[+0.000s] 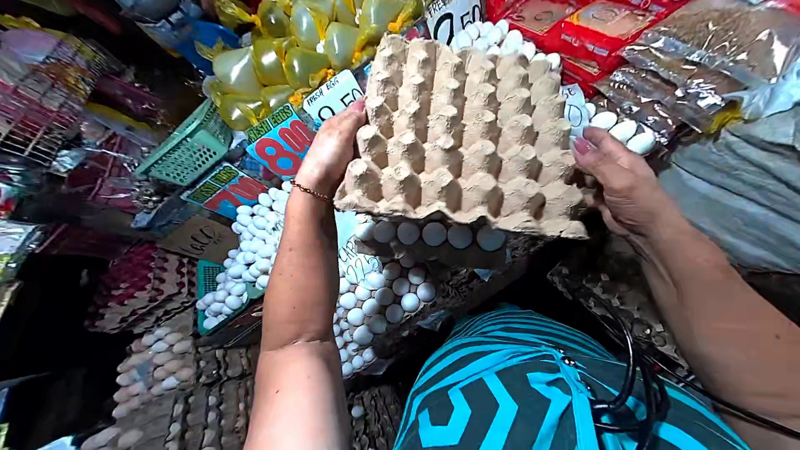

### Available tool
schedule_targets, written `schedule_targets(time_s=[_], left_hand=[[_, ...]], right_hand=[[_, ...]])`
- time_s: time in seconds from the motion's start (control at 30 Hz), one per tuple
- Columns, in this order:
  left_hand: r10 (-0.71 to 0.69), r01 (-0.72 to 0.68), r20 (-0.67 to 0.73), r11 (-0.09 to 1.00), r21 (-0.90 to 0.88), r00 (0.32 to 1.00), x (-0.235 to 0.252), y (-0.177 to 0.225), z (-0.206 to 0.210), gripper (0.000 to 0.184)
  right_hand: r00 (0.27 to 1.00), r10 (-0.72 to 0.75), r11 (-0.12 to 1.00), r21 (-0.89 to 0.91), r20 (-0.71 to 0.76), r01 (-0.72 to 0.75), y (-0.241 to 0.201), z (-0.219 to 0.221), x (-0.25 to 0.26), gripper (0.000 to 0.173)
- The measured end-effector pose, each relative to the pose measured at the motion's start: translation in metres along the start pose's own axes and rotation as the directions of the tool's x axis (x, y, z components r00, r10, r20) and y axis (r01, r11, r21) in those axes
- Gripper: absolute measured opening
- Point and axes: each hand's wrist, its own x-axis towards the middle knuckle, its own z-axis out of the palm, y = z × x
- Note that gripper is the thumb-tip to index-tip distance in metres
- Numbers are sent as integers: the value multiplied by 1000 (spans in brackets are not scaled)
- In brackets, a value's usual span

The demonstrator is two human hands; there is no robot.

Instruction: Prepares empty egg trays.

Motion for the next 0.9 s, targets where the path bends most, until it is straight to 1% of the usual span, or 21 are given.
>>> schedule_targets(time_s=[0.07,0.13,0.17,0.2,0.23,0.27,0.3,0.33,0.4,0.43,0.5,0.57,0.63,0.67,0.7,0.73,0.77,0.83,0.87,0.9], left_hand=[[97,-91,59,992,-87,994,-2,4,3,42],[216,-192,132,966,-174,968,-3,7,2,52],[265,-234,182,956,-177,947,-5,8,0,59],[304,-278,240,951,-136,922,-8,8,-4,65],[325,-316,284,946,-76,902,-13,3,-8,69],[318,-330,304,944,-12,898,-21,-6,-10,65],[275,-317,305,943,97,912,-29,-19,-10,59],[230,-315,330,919,236,916,-33,-36,-8,50],[204,-389,412,813,434,888,-28,-83,-4,40],[211,-417,421,767,489,882,-24,-102,-2,41],[272,-451,386,729,515,881,-22,-122,2,39],[336,-472,339,722,507,879,-26,-124,7,37],[349,-448,281,726,522,894,-33,-123,8,38],[319,-399,241,754,522,917,-38,-121,7,40],[264,-326,193,805,495,945,-47,-118,6,48],[208,-252,147,864,435,967,-54,-121,4,56],[140,-167,104,929,331,985,-58,-127,1,56],[73,-72,-5,990,122,997,-43,-144,-2,47],[96,-93,-29,991,96,995,-36,-154,-10,45],[115,-110,-30,986,124,993,-32,-164,-21,42]], right_hand=[[999,30,996,81,-27,-28,8,7,6,64],[998,39,993,112,-53,-33,15,8,9,53],[997,40,990,136,-67,-30,18,5,10,49],[995,41,985,171,-88,-26,19,0,9,45],[992,48,974,224,-116,-21,17,-3,8,37],[988,69,956,293,-139,-26,16,-7,6,30],[984,93,939,343,-150,-37,16,-11,3,26],[981,107,928,369,-164,-40,18,-17,1,25],[973,122,929,367,-195,-43,22,-26,-5,21],[969,124,932,359,-212,-41,23,-29,-7,20],[962,112,948,315,-247,-29,24,-31,-13,21],[963,67,968,252,-261,1,27,-26,-19,25],[966,1,981,188,-260,50,22,-10,-24,27],[967,-23,986,152,-254,64,20,1,-26,31],[970,-36,990,123,-240,67,19,11,-28,38],[973,-39,994,94,-227,62,19,23,-30,43],[977,-37,996,70,-210,53,21,34,-31,50],[983,-40,999,-13,-181,39,28,56,-29,57],[986,-39,997,-68,-160,28,33,65,-27,60],[991,-18,992,-122,-136,2,35,71,-26,66]])
